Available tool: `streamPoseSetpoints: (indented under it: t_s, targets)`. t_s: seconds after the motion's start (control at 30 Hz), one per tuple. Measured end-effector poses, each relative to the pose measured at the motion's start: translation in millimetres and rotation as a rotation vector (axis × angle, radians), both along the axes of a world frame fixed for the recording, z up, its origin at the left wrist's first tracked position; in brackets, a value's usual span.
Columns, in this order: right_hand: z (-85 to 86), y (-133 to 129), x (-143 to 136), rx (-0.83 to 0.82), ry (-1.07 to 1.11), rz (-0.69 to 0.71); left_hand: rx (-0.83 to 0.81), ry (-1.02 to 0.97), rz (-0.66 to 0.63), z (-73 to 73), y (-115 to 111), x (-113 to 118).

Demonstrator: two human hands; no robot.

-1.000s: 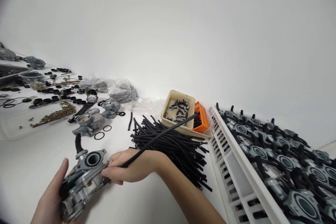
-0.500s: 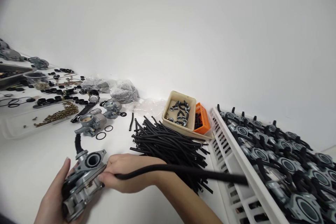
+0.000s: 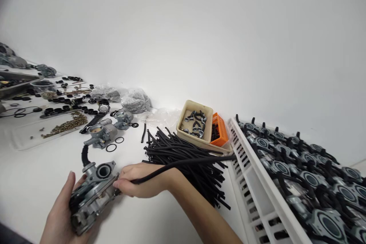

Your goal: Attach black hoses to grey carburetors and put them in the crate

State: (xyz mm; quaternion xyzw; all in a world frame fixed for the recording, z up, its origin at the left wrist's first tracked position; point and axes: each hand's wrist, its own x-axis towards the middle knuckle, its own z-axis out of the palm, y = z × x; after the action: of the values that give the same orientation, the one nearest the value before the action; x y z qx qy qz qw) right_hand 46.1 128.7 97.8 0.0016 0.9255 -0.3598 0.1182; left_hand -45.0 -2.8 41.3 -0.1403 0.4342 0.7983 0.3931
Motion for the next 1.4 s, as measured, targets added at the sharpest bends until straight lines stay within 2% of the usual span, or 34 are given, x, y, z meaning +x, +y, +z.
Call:
streamPoseSetpoints:
  t_s: [0.2, 0.37, 0.6, 0.8, 0.93, 1.03, 1.23, 1.4]
  targets:
    - [2.7, 1, 2, -0.01, -0.003, -0.022, 0.006, -0.007, 0.005, 1.7, 1, 0]
    - [-1.7, 8, 4, -0.071, -0.002, -0.021, 0.017, -0.008, 0.0, 1.3, 1, 0]
    - [-7.7, 11, 3, -0.158, -0.037, -0.115, 0.009, -0.019, -0.006, 3.3, 0, 0]
    - [-9.7, 9, 3, -0.257, -0.044, -0.101, 0.013, -0.021, -0.002, -2.5, 0, -2]
    - [-12.2, 6, 0, -0.176, -0.062, -0.126, 0.012, -0.043, -0.011, -7.6, 0, -5]
    - [-12.0, 0, -2, -0.108, 0.002, -0.13, -0.003, -0.057, 0.01, -9.2, 1, -6]
    - [-6.7, -9, -2, -0.029, 0.156, -0.044, -0.036, -0.017, 0.048, -10.2, 3, -6]
    - [-2.9, -16, -3, 0.118, 0.198, -0.013, -0.031, -0.038, 0.057, -10.2, 2, -7]
